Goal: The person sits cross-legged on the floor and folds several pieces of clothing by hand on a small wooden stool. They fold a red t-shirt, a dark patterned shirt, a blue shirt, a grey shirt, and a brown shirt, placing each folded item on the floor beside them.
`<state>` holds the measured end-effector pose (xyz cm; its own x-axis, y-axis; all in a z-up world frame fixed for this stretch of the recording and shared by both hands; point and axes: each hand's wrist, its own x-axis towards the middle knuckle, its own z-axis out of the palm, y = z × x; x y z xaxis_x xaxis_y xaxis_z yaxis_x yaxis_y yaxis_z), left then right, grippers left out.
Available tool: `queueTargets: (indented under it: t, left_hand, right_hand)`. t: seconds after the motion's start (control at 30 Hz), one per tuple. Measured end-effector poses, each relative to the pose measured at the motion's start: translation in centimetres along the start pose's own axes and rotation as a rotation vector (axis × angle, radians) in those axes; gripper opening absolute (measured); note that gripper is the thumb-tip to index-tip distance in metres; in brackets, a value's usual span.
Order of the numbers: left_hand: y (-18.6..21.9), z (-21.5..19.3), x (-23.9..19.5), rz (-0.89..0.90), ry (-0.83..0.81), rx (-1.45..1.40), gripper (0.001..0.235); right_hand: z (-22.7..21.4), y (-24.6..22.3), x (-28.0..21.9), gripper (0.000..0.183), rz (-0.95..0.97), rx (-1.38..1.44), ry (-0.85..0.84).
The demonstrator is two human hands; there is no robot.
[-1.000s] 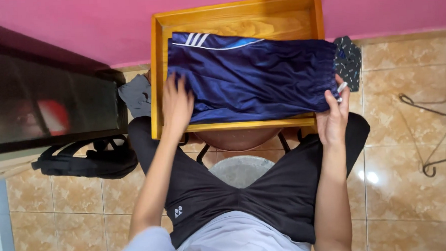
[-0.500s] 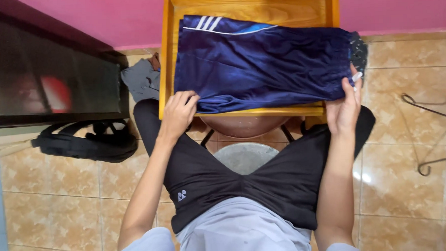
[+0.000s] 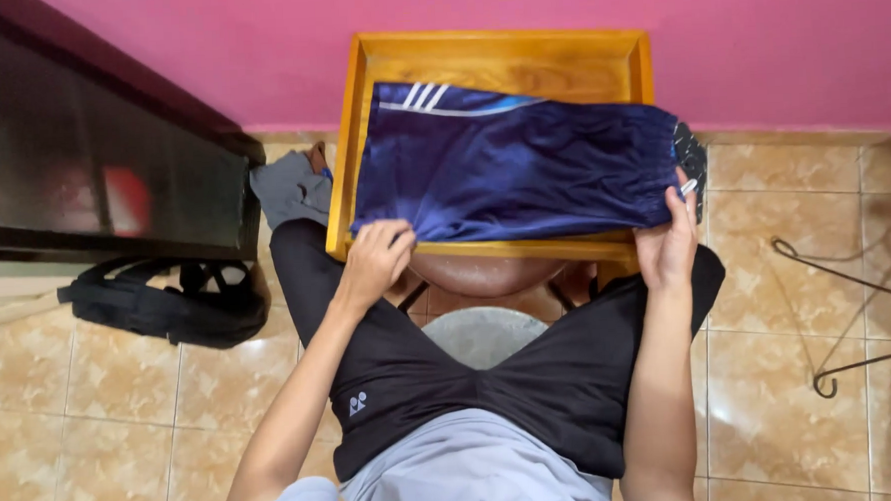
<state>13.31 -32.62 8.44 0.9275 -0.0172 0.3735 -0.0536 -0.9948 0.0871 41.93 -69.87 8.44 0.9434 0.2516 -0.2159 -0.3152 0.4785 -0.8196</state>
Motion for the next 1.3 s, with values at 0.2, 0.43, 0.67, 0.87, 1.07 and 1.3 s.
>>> queueTargets:
  t: [0.2,0.43,0.67,0.87,1.07,1.3]
  left_hand:
    - [3.7,-1.3,0.4,-0.034,-0.057,0.057,0.054]
    - [7.1,2.4,2.8,0.108,-0.008,-0.068,0.021]
    - [9.7,-0.7,7.2,-0.006,0.082,-0.319,0.019]
    - [9.5,0.2,13.4,-0.765,-0.135,-1.205,0.064]
    - [8.7,2.6,14.2,-0.835,-0.25,-1.001,0.052]
    - [9.4,1.8,13.0,-0.677,-0.223,-0.505,0.034]
  right_hand:
    - [-0.5,0.8,1.0,0.038,-0.035,0.037,0.047]
    - [1.2,1.2,0.8,0.042,-0.187,-0.165,0.091]
    - [12.8,-0.5,-4.2,0.049,-0.447,-0.773,-0.047]
    - [19.1,-1.4,-7.2,0.081,-0.184,-1.028,-0.424]
    - [13.9,2.7,-2.8,0.043,-0.441,-1.42,-0.354]
    - [15.3,5.6,3.0,0.051,-0.622,-1.538,-0.363]
